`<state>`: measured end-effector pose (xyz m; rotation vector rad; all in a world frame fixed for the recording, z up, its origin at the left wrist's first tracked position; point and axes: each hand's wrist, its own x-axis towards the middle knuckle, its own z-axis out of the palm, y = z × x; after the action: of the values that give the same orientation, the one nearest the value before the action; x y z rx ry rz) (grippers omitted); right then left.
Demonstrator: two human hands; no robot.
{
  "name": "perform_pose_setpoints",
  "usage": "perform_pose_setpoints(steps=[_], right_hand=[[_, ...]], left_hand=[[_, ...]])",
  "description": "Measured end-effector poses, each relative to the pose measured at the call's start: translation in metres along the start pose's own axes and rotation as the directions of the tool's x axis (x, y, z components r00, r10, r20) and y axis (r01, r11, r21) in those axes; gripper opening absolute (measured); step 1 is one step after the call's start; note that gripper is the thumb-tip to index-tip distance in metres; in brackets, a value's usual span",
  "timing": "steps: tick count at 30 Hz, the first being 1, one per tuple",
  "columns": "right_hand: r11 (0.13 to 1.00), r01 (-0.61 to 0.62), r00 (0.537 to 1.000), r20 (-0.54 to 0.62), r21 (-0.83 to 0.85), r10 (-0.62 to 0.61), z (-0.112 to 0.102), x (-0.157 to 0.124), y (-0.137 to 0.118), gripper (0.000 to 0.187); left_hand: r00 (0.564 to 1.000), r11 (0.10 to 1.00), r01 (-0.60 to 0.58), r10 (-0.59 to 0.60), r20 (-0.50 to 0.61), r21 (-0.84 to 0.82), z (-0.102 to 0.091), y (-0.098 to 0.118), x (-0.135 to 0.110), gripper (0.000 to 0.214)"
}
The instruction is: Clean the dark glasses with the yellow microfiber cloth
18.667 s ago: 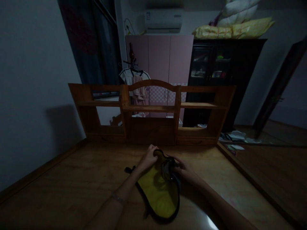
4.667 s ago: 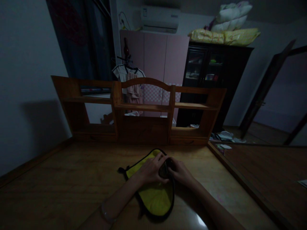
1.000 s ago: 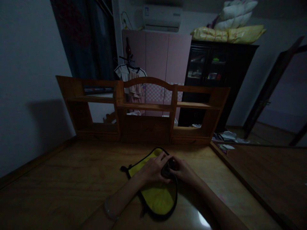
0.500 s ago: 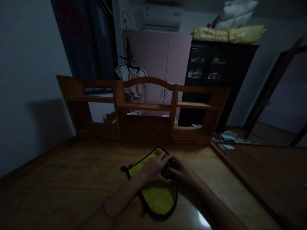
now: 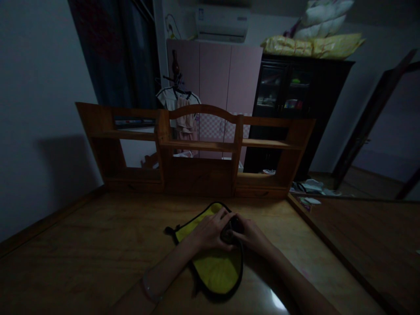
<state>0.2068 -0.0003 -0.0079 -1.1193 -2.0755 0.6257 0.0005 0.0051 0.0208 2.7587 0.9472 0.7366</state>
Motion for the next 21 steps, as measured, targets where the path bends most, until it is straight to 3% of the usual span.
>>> perform_pose_setpoints(steps=[13,21], right_hand=[[1.000,-0.027,1.000,0.014,-0.011,0.027,-0.008,-0.002,-0.014,0.034],[0.999,-0.024,1.000,0.007,-0.028,0.025,-0.005,-0.001,-0.007,0.047]], left_hand=[[1.000,1.000,-0.011,0.011,-0.012,-0.012,0.000,0.001,-0.001,0.093],[1.000,1.000,-0.004,0.004,-0.004,0.020,0.000,0.001,-0.001,0.096]])
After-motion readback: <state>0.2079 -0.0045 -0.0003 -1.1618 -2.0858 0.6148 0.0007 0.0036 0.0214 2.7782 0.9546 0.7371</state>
